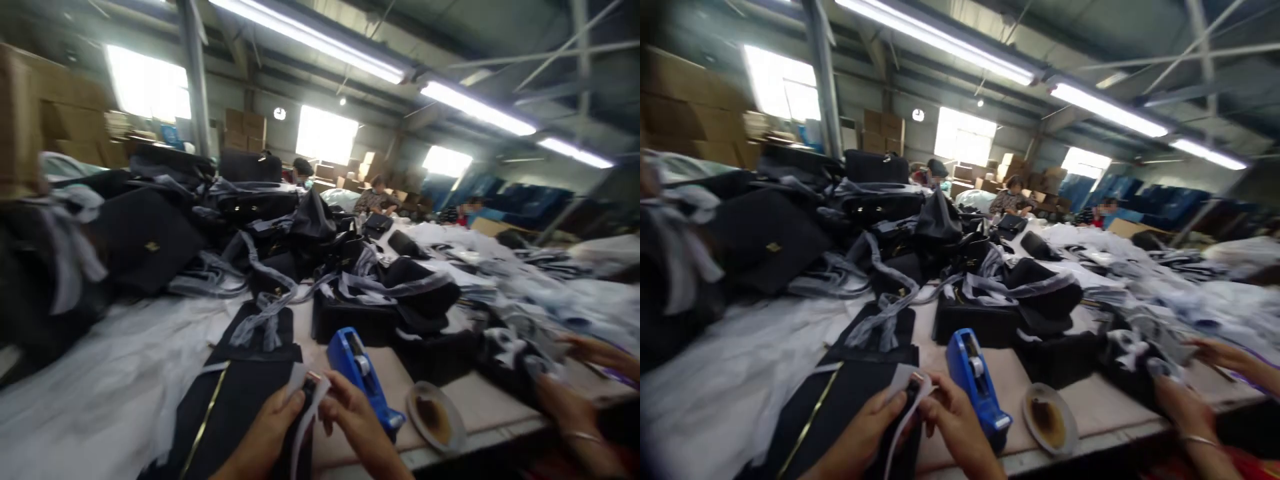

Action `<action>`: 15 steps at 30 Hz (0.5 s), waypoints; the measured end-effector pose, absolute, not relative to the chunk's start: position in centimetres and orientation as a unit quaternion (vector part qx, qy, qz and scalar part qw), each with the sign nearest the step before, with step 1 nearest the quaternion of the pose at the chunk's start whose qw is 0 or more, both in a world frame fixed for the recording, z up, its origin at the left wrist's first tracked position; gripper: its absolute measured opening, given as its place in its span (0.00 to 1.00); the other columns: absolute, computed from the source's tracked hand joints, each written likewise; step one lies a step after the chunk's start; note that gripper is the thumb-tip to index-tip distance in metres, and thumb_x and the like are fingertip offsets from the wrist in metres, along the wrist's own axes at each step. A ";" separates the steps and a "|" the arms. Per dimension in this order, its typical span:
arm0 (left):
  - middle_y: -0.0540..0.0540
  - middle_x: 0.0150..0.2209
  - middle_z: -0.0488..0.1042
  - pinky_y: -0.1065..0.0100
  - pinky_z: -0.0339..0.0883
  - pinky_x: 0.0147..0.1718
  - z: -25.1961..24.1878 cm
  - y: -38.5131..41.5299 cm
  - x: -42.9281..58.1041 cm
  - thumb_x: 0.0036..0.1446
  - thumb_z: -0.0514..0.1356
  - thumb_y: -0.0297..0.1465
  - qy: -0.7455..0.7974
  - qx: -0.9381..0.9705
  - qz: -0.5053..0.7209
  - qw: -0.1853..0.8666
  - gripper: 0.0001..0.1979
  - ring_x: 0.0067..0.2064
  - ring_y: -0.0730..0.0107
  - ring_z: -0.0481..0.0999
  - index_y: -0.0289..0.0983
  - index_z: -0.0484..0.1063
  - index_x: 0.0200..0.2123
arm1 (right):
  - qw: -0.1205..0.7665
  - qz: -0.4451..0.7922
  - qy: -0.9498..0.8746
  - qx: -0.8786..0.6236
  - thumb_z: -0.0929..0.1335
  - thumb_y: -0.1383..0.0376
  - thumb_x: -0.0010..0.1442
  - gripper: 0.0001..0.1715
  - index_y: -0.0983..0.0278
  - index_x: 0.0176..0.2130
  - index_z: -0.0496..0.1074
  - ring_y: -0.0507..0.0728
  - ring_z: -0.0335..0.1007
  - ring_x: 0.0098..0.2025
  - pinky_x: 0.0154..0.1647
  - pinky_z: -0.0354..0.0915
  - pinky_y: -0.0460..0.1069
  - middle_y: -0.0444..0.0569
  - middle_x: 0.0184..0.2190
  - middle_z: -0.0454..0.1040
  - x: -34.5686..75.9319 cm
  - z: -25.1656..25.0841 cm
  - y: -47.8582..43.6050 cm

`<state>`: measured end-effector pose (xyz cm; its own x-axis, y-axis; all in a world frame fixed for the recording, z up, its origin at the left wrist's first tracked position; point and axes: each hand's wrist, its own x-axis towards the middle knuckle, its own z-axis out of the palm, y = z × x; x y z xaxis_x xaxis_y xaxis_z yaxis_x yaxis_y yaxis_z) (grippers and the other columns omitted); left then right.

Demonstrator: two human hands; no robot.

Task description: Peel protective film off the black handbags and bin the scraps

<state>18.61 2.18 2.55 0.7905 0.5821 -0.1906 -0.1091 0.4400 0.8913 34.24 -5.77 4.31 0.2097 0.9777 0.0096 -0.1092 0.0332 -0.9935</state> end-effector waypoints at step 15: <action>0.50 0.24 0.69 0.72 0.58 0.24 3.9 1.1 17.9 0.53 0.54 0.57 0.265 0.540 0.190 0.776 0.30 0.25 0.72 0.65 0.34 0.73 0.36 | 0.519 0.370 -0.429 -0.640 0.72 0.60 0.54 0.11 0.66 0.32 0.73 0.47 0.54 0.22 0.22 0.50 0.43 0.39 0.22 0.65 32.6 6.2 -4.5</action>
